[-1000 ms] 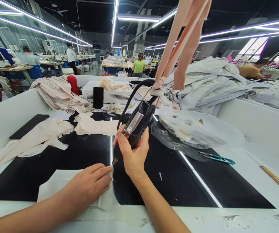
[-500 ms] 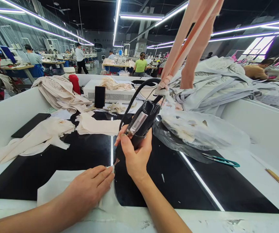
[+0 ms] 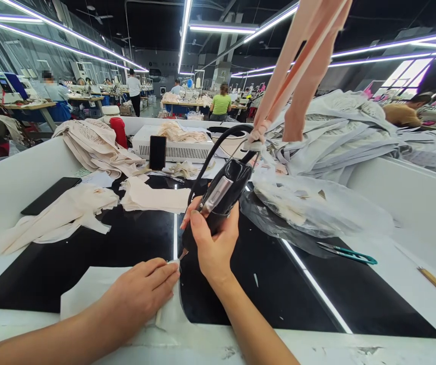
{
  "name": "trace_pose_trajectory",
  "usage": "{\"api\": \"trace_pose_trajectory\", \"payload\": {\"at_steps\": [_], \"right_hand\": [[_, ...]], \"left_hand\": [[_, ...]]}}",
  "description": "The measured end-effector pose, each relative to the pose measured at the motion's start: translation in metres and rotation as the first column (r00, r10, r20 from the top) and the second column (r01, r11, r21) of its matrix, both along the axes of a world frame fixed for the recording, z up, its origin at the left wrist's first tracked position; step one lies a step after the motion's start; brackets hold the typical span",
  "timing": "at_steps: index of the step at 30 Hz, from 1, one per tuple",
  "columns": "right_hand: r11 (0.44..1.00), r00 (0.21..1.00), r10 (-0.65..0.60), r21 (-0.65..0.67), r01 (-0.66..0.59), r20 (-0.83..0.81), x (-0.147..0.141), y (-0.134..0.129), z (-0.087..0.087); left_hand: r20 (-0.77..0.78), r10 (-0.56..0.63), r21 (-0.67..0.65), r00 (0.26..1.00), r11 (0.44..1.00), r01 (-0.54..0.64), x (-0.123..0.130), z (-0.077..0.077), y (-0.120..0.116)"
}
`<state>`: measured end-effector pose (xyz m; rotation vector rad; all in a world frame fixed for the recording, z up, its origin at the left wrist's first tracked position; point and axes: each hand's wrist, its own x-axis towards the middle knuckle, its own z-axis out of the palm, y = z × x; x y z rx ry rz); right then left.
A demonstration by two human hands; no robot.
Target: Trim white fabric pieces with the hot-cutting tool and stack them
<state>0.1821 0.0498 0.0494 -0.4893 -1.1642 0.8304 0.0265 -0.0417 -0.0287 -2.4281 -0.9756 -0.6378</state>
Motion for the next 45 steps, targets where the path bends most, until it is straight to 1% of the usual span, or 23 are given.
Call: {"api": "trace_pose_trajectory", "payload": {"at_steps": [2, 4, 8, 14, 19, 24, 29, 31, 34, 40, 42, 45], "right_hand": [[1.000, 1.000, -0.003, -0.003, 0.003, 0.003, 0.000, 0.000, 0.000], [1.000, 1.000, -0.007, -0.010, 0.007, 0.003, 0.000, 0.000, 0.000], [1.000, 1.000, -0.011, -0.020, 0.011, -0.004, -0.001, 0.000, 0.000], [1.000, 1.000, -0.005, -0.014, 0.005, -0.002, 0.001, 0.000, 0.004], [1.000, 0.999, -0.004, -0.006, 0.004, -0.043, 0.002, -0.001, 0.008], [1.000, 0.999, 0.029, 0.004, -0.028, -0.023, 0.000, -0.002, 0.004], [1.000, 1.000, 0.004, -0.013, -0.004, 0.006, -0.001, -0.002, -0.001], [1.000, 1.000, -0.004, -0.019, 0.004, 0.023, -0.001, -0.002, 0.000], [1.000, 1.000, -0.005, -0.015, 0.006, 0.027, -0.002, -0.003, 0.002], [1.000, 1.000, -0.012, 0.001, 0.012, 0.010, -0.005, -0.003, 0.002], [1.000, 1.000, -0.008, -0.002, 0.008, 0.018, -0.006, -0.003, 0.001], [1.000, 1.000, -0.006, 0.006, 0.006, 0.027, -0.006, -0.003, 0.001]], "left_hand": [[0.029, -0.001, 0.000, 1.000, 1.000, 0.001, 0.000, 0.000, 0.000], [0.023, 0.003, -0.012, 1.000, 1.000, -0.002, 0.000, -0.001, 0.001], [-0.015, 0.006, -0.056, 1.000, 0.998, -0.007, -0.001, -0.003, 0.002], [-0.078, -0.005, -0.121, 0.997, 0.993, -0.005, -0.001, 0.002, 0.002], [-0.012, -0.004, -0.078, 1.000, 0.997, 0.003, -0.001, 0.001, 0.002], [-0.062, -0.005, -0.075, 0.998, 0.997, 0.001, -0.001, -0.005, 0.001], [-0.052, 0.011, -0.047, 0.999, 0.999, -0.014, 0.000, -0.008, 0.000], [-0.077, 0.023, -0.046, 0.997, 0.999, -0.027, 0.001, -0.009, -0.001], [-0.111, 0.035, -0.058, 0.993, 0.997, -0.041, 0.002, -0.011, -0.002], [-0.147, 0.000, -0.124, 0.989, 0.992, -0.019, -0.001, -0.011, -0.003], [-0.142, 0.000, -0.118, 0.990, 0.993, -0.017, -0.001, -0.011, -0.002], [-0.102, 0.002, -0.074, 0.995, 0.997, -0.010, 0.000, -0.012, -0.002]]}}
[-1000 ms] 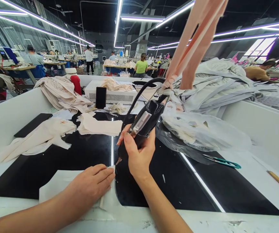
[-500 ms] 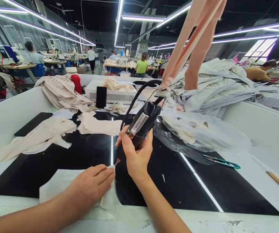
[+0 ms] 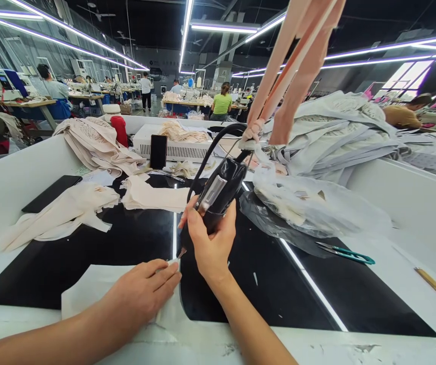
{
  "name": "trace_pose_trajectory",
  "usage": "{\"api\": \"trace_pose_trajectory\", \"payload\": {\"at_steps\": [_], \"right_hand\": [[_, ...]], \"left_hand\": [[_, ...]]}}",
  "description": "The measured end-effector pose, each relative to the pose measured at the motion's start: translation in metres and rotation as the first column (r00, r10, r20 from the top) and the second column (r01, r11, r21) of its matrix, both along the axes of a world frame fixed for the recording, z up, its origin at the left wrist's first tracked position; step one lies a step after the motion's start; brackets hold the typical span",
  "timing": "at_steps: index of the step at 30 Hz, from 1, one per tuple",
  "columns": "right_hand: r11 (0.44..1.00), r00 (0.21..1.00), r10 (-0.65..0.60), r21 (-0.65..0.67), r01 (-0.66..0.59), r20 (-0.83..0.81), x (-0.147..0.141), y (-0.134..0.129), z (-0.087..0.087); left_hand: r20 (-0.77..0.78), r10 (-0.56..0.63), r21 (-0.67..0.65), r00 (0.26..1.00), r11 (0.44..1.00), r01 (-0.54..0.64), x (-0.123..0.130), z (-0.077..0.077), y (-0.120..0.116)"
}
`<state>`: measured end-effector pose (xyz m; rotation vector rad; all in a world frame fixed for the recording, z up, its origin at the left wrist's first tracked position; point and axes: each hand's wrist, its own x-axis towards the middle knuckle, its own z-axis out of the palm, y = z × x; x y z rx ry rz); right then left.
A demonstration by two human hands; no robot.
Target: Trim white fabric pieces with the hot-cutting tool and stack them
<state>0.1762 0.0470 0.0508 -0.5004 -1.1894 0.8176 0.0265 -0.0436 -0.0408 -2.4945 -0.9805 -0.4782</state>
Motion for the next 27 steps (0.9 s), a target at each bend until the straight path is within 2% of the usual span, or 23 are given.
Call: {"api": "trace_pose_trajectory", "payload": {"at_steps": [4, 8, 11, 18, 27], "right_hand": [[1.000, 1.000, 0.009, 0.004, -0.009, -0.020, 0.000, -0.001, 0.003], [1.000, 1.000, 0.015, -0.004, -0.015, -0.026, -0.003, -0.004, 0.004], [1.000, 1.000, 0.025, -0.005, -0.025, -0.016, -0.007, -0.006, 0.003], [0.999, 0.999, 0.032, -0.011, -0.032, 0.003, -0.007, -0.005, -0.002], [1.000, 0.999, 0.031, -0.003, -0.031, -0.030, -0.007, -0.005, 0.000]], "left_hand": [[0.043, -0.011, 0.037, 0.999, 0.999, 0.009, 0.001, 0.001, 0.001], [-0.033, -0.029, 0.003, 0.999, 1.000, 0.029, -0.001, 0.009, 0.001], [-0.032, -0.038, -0.022, 0.999, 0.999, 0.038, -0.003, 0.013, 0.000], [0.010, -0.025, -0.023, 1.000, 0.999, 0.025, -0.002, 0.009, 0.000], [-0.012, -0.026, -0.014, 1.000, 1.000, 0.025, -0.001, 0.015, 0.001]]}}
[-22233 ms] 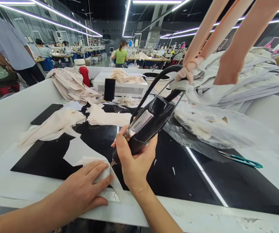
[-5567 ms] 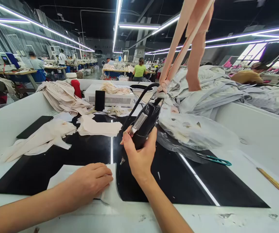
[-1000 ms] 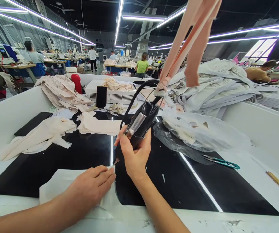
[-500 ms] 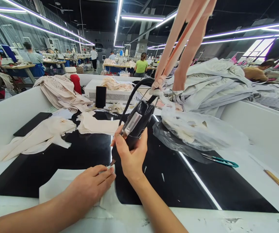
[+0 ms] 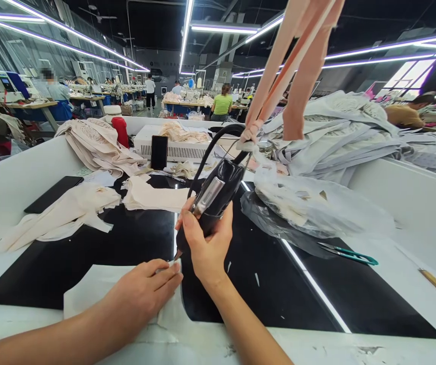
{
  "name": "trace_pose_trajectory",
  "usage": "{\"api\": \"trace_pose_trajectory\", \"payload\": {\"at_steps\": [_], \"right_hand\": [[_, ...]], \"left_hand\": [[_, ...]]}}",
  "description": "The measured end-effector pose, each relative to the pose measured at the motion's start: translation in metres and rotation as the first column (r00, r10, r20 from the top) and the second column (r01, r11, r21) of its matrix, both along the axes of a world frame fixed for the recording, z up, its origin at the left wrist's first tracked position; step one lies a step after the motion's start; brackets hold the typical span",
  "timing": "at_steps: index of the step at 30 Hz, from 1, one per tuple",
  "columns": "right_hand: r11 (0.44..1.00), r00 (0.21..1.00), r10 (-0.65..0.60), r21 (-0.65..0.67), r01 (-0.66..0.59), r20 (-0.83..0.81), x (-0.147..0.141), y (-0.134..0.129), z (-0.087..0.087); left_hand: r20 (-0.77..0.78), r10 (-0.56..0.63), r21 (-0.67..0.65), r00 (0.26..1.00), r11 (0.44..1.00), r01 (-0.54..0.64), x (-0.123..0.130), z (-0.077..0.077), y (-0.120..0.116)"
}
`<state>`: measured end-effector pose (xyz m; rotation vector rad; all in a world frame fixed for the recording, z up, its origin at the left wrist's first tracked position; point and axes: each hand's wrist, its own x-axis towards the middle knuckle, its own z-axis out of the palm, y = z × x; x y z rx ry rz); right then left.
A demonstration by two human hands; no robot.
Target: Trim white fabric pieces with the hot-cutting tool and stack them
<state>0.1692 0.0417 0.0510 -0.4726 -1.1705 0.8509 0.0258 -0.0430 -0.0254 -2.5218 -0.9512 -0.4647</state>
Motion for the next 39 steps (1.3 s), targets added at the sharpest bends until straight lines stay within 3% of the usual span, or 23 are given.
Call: {"api": "trace_pose_trajectory", "payload": {"at_steps": [10, 18, 26, 34, 39], "right_hand": [[0.999, 1.000, 0.005, -0.039, -0.005, 0.002, 0.006, 0.002, -0.001], [0.994, 0.996, -0.088, -0.067, 0.089, 0.029, 0.027, 0.000, 0.008], [0.991, 0.993, -0.097, -0.090, 0.102, 0.062, 0.042, -0.018, 0.006], [0.992, 0.992, -0.083, -0.084, 0.091, 0.097, 0.048, -0.032, 0.002], [0.988, 0.986, -0.117, -0.083, 0.127, 0.119, 0.052, -0.033, 0.002]], "left_hand": [[0.020, 0.009, 0.019, 1.000, 1.000, -0.010, 0.008, -0.020, 0.008], [0.127, 0.066, -0.040, 0.990, 0.997, -0.061, 0.012, -0.027, 0.019], [0.170, 0.217, -0.116, 0.961, 0.973, -0.199, -0.013, -0.017, 0.032], [0.202, 0.148, 0.066, 0.968, 0.984, -0.164, -0.016, -0.015, 0.033], [0.293, -0.037, 0.056, 0.955, 0.998, 0.022, -0.001, 0.000, 0.022]]}}
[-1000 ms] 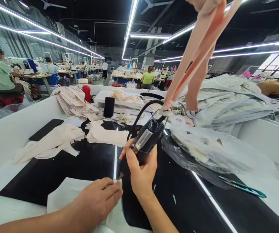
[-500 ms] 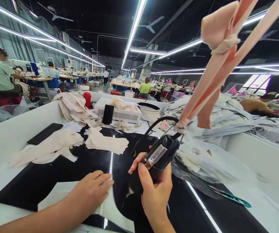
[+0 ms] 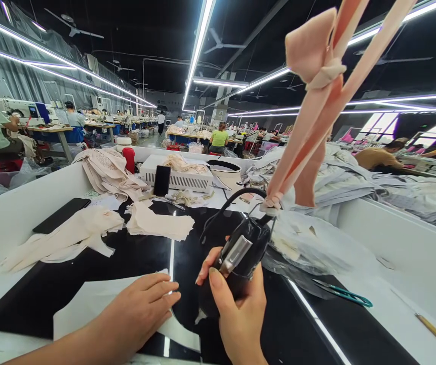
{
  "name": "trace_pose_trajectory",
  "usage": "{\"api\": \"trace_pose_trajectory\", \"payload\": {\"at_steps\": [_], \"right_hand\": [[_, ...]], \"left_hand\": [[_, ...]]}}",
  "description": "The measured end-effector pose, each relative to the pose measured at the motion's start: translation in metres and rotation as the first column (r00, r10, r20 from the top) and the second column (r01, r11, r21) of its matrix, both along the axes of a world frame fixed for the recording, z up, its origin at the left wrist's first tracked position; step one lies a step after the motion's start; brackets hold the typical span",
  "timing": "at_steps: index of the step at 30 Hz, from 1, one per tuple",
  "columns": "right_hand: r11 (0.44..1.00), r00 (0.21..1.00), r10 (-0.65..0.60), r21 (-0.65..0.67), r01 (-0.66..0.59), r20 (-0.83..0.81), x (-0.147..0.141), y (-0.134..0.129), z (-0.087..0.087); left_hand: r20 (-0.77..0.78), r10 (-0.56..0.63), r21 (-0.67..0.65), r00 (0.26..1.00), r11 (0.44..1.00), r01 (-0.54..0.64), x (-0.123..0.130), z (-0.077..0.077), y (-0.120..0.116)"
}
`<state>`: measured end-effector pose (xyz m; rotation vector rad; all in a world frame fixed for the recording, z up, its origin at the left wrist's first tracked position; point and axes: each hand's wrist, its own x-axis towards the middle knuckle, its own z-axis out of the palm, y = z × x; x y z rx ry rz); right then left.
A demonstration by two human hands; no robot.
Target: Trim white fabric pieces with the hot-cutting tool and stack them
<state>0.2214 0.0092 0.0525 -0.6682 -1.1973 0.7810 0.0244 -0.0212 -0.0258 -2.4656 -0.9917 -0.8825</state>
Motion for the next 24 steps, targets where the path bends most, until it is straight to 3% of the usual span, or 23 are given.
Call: {"api": "trace_pose_trajectory", "payload": {"at_steps": [5, 14, 24], "right_hand": [[1.000, 1.000, 0.016, 0.012, -0.017, 0.007, 0.002, -0.003, 0.001], [0.998, 0.998, 0.038, 0.060, -0.035, -0.054, -0.003, -0.012, 0.011], [0.998, 0.997, 0.054, 0.015, -0.053, -0.057, -0.003, -0.022, 0.011]], "left_hand": [[0.067, -0.158, -0.034, 0.985, 0.986, 0.160, 0.009, 0.012, -0.012], [0.041, -0.237, -0.172, 0.971, 0.955, 0.240, -0.002, 0.026, -0.027], [-0.043, -0.241, -0.224, 0.970, 0.948, 0.226, -0.001, 0.021, -0.030]]}}
